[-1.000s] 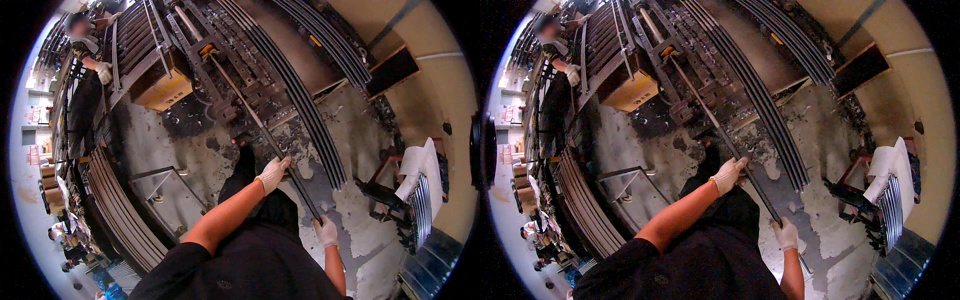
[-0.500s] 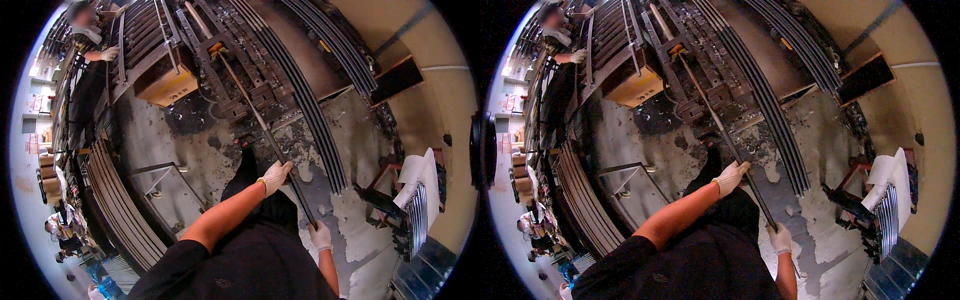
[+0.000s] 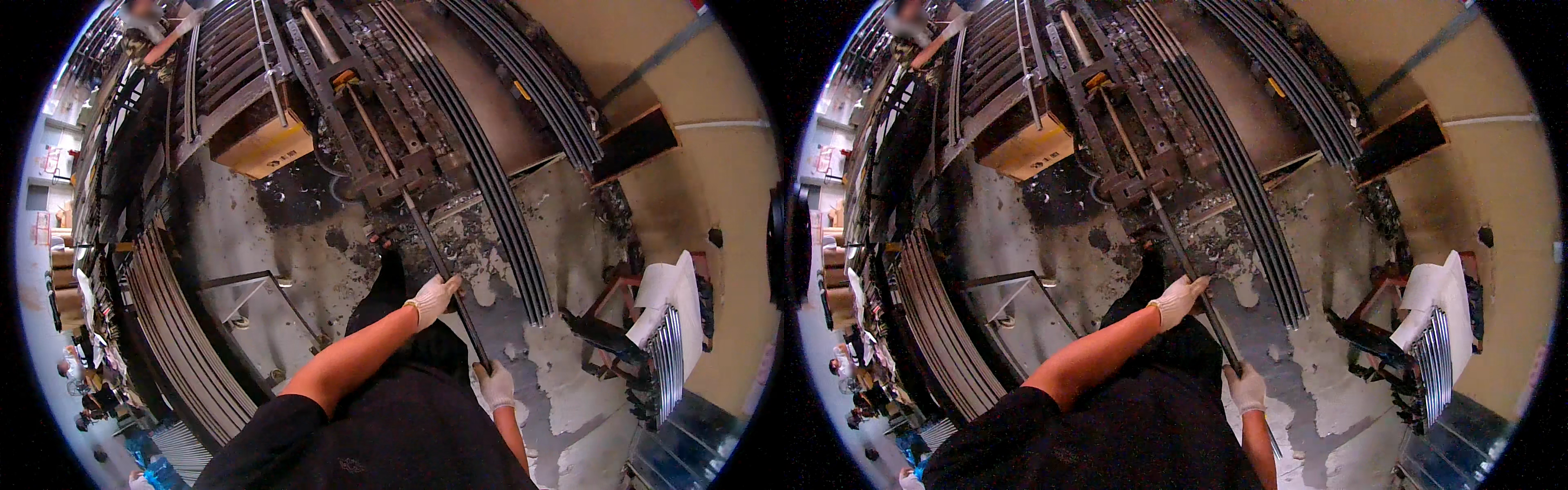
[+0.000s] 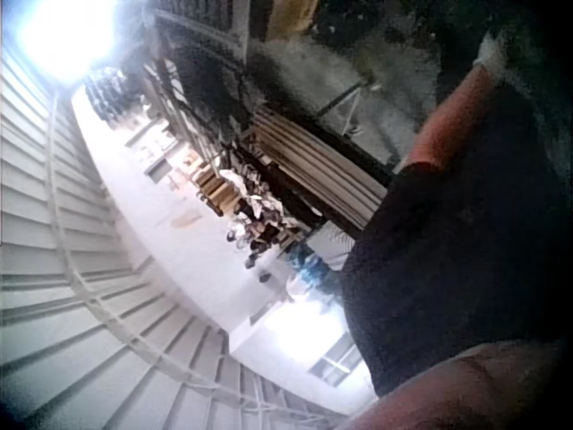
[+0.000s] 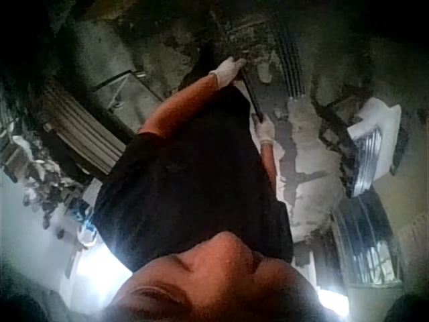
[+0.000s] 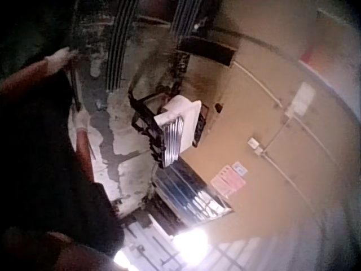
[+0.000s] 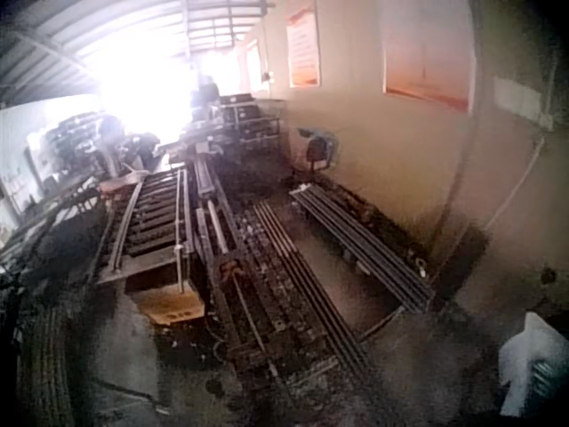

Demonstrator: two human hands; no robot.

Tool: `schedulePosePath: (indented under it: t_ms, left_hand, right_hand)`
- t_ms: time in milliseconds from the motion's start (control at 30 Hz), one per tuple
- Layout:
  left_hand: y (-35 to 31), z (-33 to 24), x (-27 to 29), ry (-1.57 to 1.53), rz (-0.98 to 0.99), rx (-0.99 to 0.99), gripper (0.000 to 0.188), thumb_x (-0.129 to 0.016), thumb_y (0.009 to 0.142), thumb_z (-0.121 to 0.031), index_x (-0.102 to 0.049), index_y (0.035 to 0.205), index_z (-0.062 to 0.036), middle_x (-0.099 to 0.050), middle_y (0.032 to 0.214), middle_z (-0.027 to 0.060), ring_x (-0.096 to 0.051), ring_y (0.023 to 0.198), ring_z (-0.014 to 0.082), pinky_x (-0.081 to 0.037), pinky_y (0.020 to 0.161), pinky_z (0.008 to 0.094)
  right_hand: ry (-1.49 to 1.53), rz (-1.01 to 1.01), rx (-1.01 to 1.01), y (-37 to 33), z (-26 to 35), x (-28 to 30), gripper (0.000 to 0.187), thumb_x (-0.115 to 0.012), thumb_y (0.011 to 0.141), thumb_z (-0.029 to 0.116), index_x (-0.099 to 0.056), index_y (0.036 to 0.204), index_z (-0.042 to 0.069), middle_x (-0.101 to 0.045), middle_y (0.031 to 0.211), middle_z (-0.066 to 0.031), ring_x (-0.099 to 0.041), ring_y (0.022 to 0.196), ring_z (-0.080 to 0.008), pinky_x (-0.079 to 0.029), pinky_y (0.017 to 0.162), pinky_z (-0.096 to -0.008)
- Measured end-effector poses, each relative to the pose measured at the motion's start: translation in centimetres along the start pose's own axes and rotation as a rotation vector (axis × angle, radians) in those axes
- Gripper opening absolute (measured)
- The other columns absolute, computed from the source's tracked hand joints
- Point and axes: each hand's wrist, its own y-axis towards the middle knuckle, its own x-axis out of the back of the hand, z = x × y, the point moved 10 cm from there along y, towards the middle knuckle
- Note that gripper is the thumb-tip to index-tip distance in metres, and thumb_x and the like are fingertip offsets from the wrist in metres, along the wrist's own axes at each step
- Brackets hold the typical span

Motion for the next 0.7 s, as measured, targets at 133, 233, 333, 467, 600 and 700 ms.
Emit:
schedulePosePath:
  t_ms: [133,233,333,467,600,700]
  left_hand:
    - [1.3,1.6,0.5,0.233,0.000,-0.140,0.035,-0.061,0.115,-0.022,-0.061,0.142,-0.0002,-0.069,0.133,0.0067,-0.068,0.111,0.0217,-0.054,0.099,0.0390]
    - [-0.5,-0.1,0.6,-0.035,-0.043,-0.030,0.038,-0.063,0.114,-0.034,-0.068,0.127,0.0003,-0.073,0.120,0.0068,-0.064,0.106,0.0195,-0.051,0.097,0.0375]
    - [-3.6,-3.7,0.9,-0.129,-0.087,0.085,0.040,-0.063,0.113,-0.038,-0.070,0.121,0.0002,-0.073,0.114,0.0070,-0.062,0.104,0.0189,-0.050,0.097,0.0373]
    - [-2.6,-2.9,2.4,-0.088,-0.096,0.085,0.046,-0.064,0.111,-0.045,-0.069,0.122,-0.0011,-0.071,0.110,0.0069,-0.061,0.103,0.0187,-0.048,0.095,0.0363]
    - [-2.6,-3.1,2.2,-0.052,-0.042,0.112,0.045,-0.064,0.112,-0.045,-0.069,0.123,-0.0019,-0.066,0.102,0.0045,-0.058,0.094,0.0178,-0.048,0.086,0.0366]
    - [-3.9,-4.4,2.3,-0.044,-0.042,0.134,0.043,-0.064,0.113,-0.043,-0.068,0.125,-0.0017,-0.062,0.097,0.0029,-0.056,0.087,0.0169,-0.048,0.079,0.0368]
  right_hand:
    - [-0.045,0.018,0.017,1.0,1.8,-0.2,0.053,-0.075,0.099,0.051,-0.075,0.107,-0.002,-0.075,0.092,-0.0287,-0.073,0.094,-0.0496,-0.055,0.083,-0.0516]
    - [-0.030,0.030,0.005,1.6,2.7,-0.4,0.052,-0.077,0.099,0.050,-0.079,0.122,0.004,-0.079,0.100,-0.0260,-0.076,0.100,-0.0475,-0.058,0.088,-0.0523]
    - [-0.022,0.064,-0.052,1.8,4.1,-0.3,0.052,-0.077,0.098,0.050,-0.079,0.122,0.004,-0.079,0.100,-0.0260,-0.077,0.100,-0.0474,-0.058,0.088,-0.0521]
    - [-0.010,0.045,-0.007,2.7,5.2,-0.8,0.053,-0.076,0.098,0.052,-0.074,0.110,0.000,-0.076,0.096,-0.0278,-0.073,0.097,-0.0495,-0.055,0.083,-0.0527]
    - [-0.055,0.043,-0.007,3.3,5.1,-0.9,0.050,-0.076,0.099,0.049,-0.076,0.117,0.002,-0.078,0.096,-0.0263,-0.075,0.098,-0.0481,-0.057,0.085,-0.0524]
    - [-0.045,0.042,0.005,2.9,6.3,-0.5,0.049,-0.076,0.099,0.047,-0.076,0.118,0.002,-0.078,0.094,-0.0256,-0.076,0.096,-0.0475,-0.057,0.085,-0.0516]
